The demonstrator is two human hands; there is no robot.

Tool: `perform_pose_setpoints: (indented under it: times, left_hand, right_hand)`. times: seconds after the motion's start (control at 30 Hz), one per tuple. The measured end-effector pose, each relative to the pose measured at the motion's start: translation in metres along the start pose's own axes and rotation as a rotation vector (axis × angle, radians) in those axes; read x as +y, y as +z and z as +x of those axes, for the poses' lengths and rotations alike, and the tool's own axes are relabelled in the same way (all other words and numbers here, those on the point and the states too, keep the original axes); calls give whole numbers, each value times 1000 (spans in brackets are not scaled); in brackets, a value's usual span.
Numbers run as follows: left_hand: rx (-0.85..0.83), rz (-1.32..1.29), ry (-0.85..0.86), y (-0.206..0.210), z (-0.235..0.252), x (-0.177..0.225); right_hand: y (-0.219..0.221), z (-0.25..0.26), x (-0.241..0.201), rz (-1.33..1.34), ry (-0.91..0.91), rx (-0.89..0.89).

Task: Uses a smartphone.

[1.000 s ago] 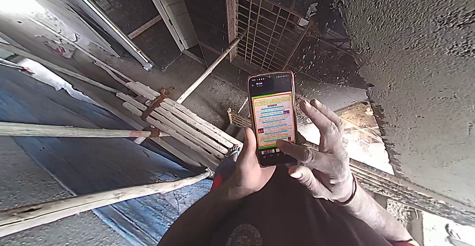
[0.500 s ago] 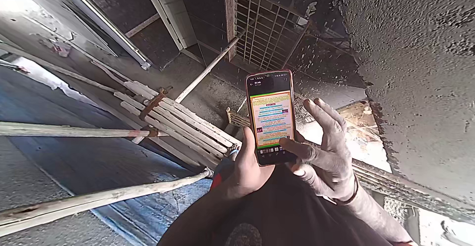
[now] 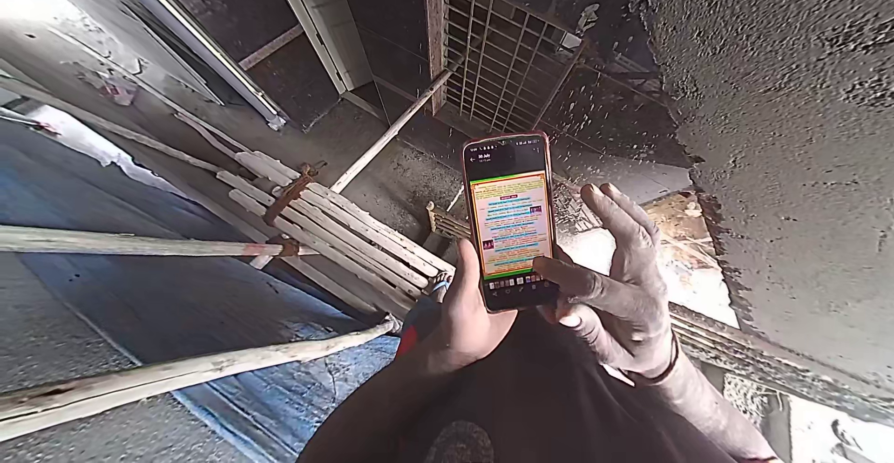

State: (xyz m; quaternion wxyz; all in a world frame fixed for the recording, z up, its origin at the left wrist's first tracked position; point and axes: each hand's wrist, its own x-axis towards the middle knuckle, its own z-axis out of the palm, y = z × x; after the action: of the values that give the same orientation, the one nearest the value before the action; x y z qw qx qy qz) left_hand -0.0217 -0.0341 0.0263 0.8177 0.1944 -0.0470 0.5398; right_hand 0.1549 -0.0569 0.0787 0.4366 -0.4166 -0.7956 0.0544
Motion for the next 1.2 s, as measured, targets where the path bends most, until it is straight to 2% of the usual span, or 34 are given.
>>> perform_pose_setpoints:
  times: [1.2]
  left_hand:
    - [6, 12, 7, 3, 2, -1]
  right_hand:
    - [5, 0, -3, 26, -36, -31]
